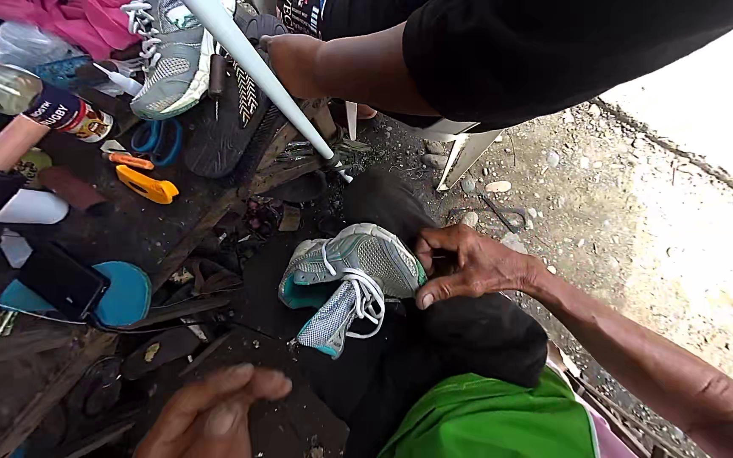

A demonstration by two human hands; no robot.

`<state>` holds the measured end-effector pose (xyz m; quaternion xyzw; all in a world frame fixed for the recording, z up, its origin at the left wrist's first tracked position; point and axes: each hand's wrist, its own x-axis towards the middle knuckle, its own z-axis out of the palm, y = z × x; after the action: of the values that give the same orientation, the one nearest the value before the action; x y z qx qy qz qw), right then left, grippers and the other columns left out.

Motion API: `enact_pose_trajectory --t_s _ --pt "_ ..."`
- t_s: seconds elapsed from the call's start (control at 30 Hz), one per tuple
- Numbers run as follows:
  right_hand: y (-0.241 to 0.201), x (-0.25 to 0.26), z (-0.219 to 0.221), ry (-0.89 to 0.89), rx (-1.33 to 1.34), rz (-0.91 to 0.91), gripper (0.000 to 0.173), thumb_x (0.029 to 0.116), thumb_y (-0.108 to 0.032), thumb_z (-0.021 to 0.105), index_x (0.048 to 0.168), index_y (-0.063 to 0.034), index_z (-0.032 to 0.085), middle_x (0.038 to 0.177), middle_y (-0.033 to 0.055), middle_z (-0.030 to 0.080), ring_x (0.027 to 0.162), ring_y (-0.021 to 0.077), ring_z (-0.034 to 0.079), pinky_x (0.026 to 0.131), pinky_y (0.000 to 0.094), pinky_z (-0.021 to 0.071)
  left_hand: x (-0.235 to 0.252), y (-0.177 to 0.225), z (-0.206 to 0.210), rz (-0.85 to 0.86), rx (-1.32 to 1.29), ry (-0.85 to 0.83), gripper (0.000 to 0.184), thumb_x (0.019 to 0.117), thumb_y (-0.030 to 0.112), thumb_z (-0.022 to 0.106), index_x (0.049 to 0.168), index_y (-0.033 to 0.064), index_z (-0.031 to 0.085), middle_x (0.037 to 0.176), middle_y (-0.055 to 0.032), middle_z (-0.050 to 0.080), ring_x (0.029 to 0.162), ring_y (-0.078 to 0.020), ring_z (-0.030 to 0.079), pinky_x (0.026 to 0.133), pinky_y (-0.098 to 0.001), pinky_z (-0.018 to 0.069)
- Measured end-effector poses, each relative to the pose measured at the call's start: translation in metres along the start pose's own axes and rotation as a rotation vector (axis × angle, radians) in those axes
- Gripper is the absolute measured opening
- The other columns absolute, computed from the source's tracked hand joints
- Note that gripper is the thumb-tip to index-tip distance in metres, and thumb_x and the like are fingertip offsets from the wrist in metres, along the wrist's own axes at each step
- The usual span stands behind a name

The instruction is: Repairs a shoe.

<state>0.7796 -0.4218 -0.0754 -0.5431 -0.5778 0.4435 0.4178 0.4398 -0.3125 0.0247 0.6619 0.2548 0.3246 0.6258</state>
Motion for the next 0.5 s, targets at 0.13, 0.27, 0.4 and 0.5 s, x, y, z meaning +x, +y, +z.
enact_pose_trajectory --t_s 0.13,0.27,0.4,0.5 --pt "0.001 0.001 -0.003 -0.03 0.009 -0.035 0.05 0.0864 -0.055 0.077 0.094 -0.0077 0.065 0.074 -0.0044 0.06 0.065 0.0007 0.054 0.059 0.0202 0.0453 0.025 -0.087 -0.021 -0.257 0.116 0.0 0.022 0.0981 0.034 0.066 0.106 0.0183 0.08 0.107 0.0007 0.076 0.098 -0.0101 0.071 0.087 -0.0268 0.0591" --pt "-0.004 0.002 -0.003 -0.058 -0.024 -0.018 0.049 0.0871 -0.055 0.076 0.092 -0.0079 0.065 0.073 -0.0032 0.06 0.066 0.0026 0.055 0.061 0.0229 0.0457 0.048 -0.114 0.009 -0.302 -0.152 -0.165 0.022 0.093 0.034 0.073 0.11 0.0219 0.079 0.104 0.0042 0.077 0.093 -0.0042 0.072 0.086 -0.0228 0.0593" --pt "-0.008 0.006 0.0 -0.068 -0.147 -0.052 0.052 0.0873 -0.059 0.073 0.089 -0.0088 0.062 0.069 -0.0011 0.056 0.064 0.009 0.053 0.06 0.0309 0.0438 0.064 -0.118 0.032 -0.353 -0.322 -0.293 0.038 0.0772 0.039 0.086 0.113 0.0283 0.075 0.108 0.0128 0.076 0.1 0.0017 0.069 0.092 -0.0203 0.0565" --pt "-0.014 0.008 0.002 -0.057 -0.276 -0.101 0.054 0.0896 -0.062 0.068 0.088 -0.0089 0.06 0.069 0.0019 0.053 0.063 0.0154 0.053 0.058 0.0369 0.0422 0.069 -0.116 0.053 -0.298 -0.512 -0.364 0.034 0.0781 0.029 0.087 0.11 0.0244 0.078 0.106 0.0105 0.077 0.099 0.002 0.07 0.091 -0.0191 0.0564"
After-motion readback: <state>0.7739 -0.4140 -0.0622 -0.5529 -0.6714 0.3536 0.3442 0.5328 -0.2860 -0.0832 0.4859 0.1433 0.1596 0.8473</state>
